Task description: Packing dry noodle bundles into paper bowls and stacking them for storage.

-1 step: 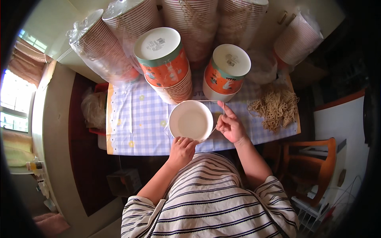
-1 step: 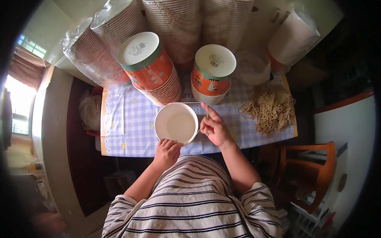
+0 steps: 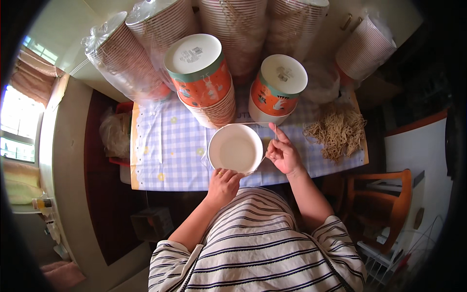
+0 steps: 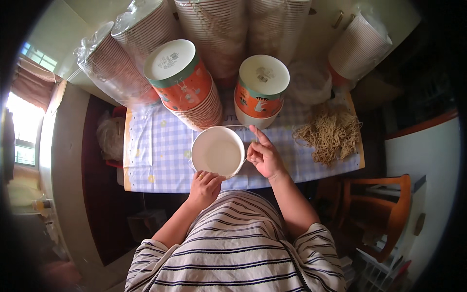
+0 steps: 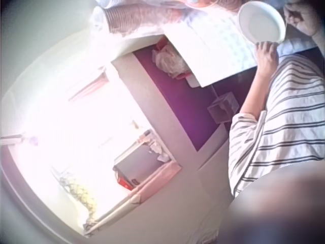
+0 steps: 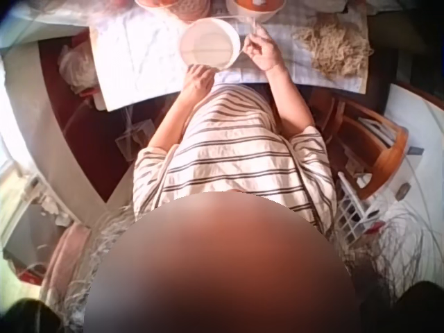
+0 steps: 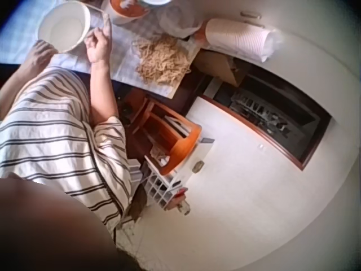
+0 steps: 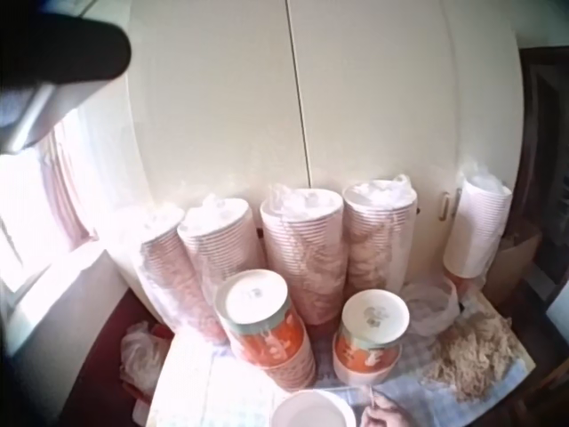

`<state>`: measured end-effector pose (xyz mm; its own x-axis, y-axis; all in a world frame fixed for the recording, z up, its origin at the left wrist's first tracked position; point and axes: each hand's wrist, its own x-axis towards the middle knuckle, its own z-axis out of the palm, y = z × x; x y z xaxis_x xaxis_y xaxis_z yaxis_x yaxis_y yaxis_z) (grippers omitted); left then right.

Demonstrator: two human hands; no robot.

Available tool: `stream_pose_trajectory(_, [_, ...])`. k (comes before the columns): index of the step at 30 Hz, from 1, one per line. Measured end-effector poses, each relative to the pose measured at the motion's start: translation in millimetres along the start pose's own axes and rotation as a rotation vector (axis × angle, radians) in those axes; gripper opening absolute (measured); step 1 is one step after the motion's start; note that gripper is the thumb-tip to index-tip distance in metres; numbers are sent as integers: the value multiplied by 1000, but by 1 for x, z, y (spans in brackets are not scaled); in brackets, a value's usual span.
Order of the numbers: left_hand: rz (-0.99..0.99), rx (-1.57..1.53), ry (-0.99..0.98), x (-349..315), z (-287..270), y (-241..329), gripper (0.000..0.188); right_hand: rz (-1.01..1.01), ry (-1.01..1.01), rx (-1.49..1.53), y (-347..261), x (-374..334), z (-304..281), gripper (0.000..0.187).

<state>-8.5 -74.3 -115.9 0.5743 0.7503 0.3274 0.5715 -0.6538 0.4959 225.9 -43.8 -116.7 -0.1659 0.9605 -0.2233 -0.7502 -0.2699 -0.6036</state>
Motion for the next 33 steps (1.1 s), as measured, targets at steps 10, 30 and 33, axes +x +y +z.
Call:
stream_pose_trajectory(10, [-60, -104, 134, -6, -5, 3, 26, 168, 358, -537, 52, -19, -36, 39])
stream_pose_trajectory(30, [-189, -276, 126, -5, -13, 13, 27, -701, -157, -1549, 37, -25, 30, 25])
stream_pose_trajectory(33, [-230, -310, 135, -7, -10, 11, 27, -755, -211, -1511, 36, -29, 39, 24])
